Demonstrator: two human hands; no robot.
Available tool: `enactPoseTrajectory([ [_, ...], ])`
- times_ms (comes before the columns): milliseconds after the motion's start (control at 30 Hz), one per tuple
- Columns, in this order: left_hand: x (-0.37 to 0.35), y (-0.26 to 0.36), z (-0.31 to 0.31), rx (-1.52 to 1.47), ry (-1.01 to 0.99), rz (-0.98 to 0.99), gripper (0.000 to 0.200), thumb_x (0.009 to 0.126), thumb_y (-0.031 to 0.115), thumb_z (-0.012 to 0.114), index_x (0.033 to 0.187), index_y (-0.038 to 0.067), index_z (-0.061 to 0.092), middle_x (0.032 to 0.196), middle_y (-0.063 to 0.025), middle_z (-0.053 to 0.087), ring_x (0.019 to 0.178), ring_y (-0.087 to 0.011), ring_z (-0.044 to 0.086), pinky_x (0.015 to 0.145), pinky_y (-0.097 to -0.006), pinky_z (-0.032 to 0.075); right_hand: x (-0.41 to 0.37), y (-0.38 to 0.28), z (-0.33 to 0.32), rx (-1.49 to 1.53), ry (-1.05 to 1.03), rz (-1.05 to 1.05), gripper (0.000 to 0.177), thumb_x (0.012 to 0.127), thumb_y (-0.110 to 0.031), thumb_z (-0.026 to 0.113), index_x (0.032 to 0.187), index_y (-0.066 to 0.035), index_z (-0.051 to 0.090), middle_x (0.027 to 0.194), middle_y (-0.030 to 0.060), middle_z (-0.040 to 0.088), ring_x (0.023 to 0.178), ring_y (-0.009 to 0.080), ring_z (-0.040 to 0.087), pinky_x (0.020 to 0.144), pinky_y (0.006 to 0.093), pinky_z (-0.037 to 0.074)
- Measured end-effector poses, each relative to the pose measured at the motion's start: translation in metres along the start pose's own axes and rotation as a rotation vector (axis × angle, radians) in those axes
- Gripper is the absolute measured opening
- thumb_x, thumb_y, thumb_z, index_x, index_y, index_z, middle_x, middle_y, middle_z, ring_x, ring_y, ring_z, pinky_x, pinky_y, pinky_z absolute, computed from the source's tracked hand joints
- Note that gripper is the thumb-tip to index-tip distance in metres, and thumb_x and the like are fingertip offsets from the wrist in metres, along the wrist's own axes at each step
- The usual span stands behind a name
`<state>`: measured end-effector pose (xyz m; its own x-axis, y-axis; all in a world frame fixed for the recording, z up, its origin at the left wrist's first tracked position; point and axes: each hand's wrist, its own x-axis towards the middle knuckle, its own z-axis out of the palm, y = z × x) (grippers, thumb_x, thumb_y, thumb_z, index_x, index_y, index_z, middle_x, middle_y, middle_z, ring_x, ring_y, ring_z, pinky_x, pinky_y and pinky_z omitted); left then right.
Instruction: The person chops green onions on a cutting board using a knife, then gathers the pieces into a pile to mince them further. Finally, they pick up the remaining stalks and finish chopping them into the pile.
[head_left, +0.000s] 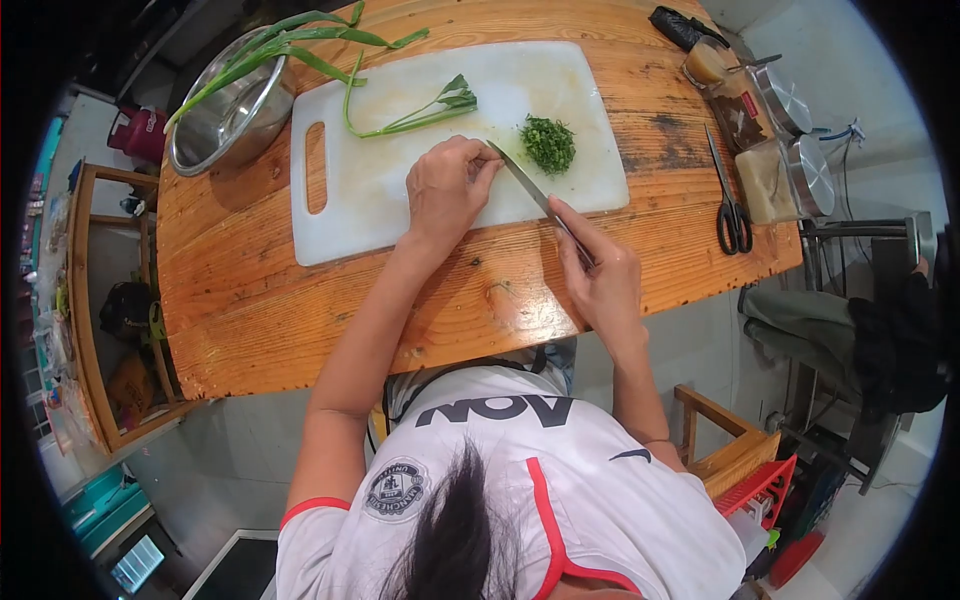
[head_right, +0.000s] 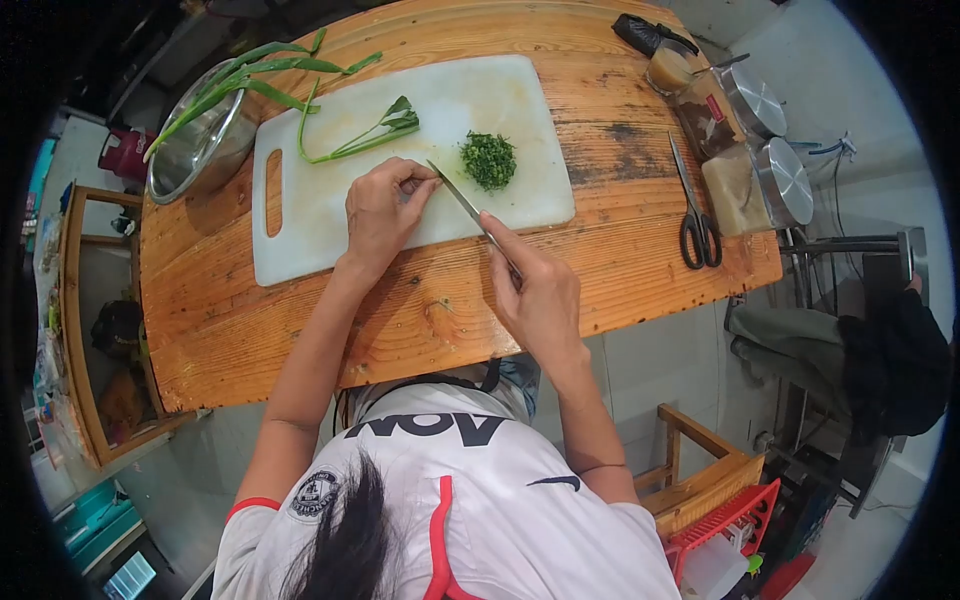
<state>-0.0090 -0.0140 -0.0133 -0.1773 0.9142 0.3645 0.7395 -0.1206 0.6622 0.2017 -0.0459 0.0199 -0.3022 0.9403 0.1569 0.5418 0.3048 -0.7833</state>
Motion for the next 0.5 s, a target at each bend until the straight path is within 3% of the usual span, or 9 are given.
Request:
enactPoseTrajectory([
  [100,-0.003,0.0,0.004,0.068,0.035,0.093,0.008,0.082,0.008,0.076,0.088,0.004,0.074,0.081,-0.0086,0.069,0.072,-0.0239,0.068,0.066,-0.0337,0.052,0.008,0.005,0.009,-0.06,0.03,-0.074,0.033,0.094,-0.009,0.065,0.126,-0.013,0.071,0.076,0.02,0.068,0.052,0.0289,0.059,0.054,0.0363,0.046],
  [233,-0.004,0.001,0.003,0.159,0.07,0.229,0.008,0.08,0.008,0.076,0.087,0.004,0.073,0.08,-0.0077,0.066,0.075,-0.0266,0.066,0.067,-0.0356,0.052,0.013,0.006,-0.001,0.014,0.005,0.043,0.032,0.095,-0.01,0.065,0.126,-0.013,0.071,0.077,0.0213,0.068,0.052,0.0268,0.06,0.054,0.0361,0.046],
  [333,-0.004,0.001,0.001,0.139,0.063,0.218,0.009,0.08,0.009,0.076,0.088,0.005,0.074,0.082,-0.0073,0.069,0.074,-0.0249,0.067,0.067,-0.0347,0.053,0.007,0.01,-0.007,0.076,0.018,0.065,0.031,0.095,-0.01,0.065,0.126,-0.012,0.071,0.08,0.0203,0.07,0.053,0.0253,0.061,0.054,0.0359,0.046],
  [500,-0.001,0.0,0.0,0.037,-0.017,0.005,0.01,0.081,0.011,0.076,0.09,0.005,0.077,0.085,-0.0075,0.073,0.073,-0.0209,0.069,0.067,-0.0326,0.053,0.0,0.002,-0.006,0.039,0.004,0.008,0.032,0.095,-0.009,0.065,0.126,-0.012,0.07,0.082,0.0165,0.073,0.052,0.025,0.061,0.053,0.0354,0.047],
])
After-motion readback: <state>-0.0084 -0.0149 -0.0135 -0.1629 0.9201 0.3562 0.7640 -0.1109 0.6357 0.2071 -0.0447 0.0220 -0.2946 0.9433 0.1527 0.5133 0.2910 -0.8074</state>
